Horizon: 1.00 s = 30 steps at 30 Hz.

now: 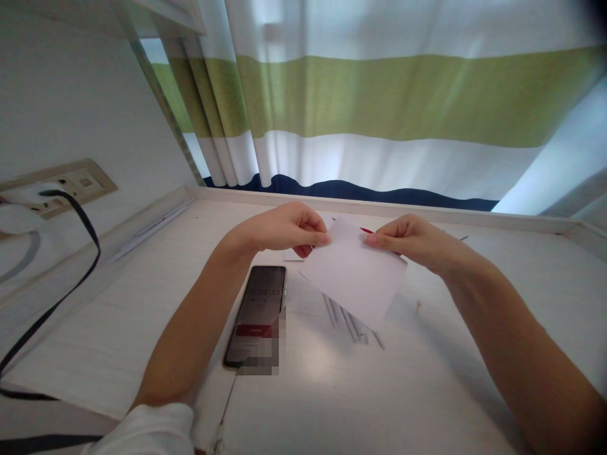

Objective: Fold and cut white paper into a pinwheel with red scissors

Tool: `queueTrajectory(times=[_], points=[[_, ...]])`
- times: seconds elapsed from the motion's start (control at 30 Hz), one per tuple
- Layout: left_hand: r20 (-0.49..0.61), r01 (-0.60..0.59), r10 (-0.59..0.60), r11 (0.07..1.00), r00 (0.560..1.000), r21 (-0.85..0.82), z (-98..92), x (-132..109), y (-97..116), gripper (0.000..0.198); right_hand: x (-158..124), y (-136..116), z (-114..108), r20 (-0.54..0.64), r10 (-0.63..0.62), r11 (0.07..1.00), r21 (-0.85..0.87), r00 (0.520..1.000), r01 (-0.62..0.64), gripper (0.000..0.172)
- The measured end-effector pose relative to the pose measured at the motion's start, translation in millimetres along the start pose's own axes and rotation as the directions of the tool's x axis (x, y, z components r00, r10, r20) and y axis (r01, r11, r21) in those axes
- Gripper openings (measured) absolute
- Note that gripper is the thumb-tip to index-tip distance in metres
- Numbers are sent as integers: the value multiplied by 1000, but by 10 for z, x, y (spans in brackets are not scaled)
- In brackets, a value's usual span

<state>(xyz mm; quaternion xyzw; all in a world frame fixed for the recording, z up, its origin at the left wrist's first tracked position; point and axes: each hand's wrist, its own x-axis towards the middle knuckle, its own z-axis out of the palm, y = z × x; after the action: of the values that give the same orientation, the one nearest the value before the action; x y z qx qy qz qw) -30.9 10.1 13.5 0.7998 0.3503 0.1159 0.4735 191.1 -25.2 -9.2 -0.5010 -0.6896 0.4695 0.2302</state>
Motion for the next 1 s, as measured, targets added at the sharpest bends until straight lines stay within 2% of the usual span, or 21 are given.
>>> queueTrajectory(times=[0.3, 0.57, 0.77, 0.9, 1.0], points=[[-45, -15, 16, 1000, 999, 22, -91, -64, 14, 17, 0, -5, -61, 4, -7, 1000, -9, 1000, 8, 28], [-47, -11, 14, 999, 999, 51, -121, -97, 22, 17, -42, -16, -128, -51, 9, 992, -125, 999, -15, 30], [-24, 14, -12, 998, 1000, 53, -15, -34, 32, 14, -19, -32, -71, 35, -108, 989, -96, 993, 111, 24], [-28, -17, 19, 998, 999, 66, 66, -14, 81, 14, -54, -78, -49, -60, -180, 968, -190, 982, 166, 23], [-51, -59, 65, 990, 997, 125, 95, 4, 185, 15, -144, -115, -112, -134, -212, 952, -252, 968, 173, 22]])
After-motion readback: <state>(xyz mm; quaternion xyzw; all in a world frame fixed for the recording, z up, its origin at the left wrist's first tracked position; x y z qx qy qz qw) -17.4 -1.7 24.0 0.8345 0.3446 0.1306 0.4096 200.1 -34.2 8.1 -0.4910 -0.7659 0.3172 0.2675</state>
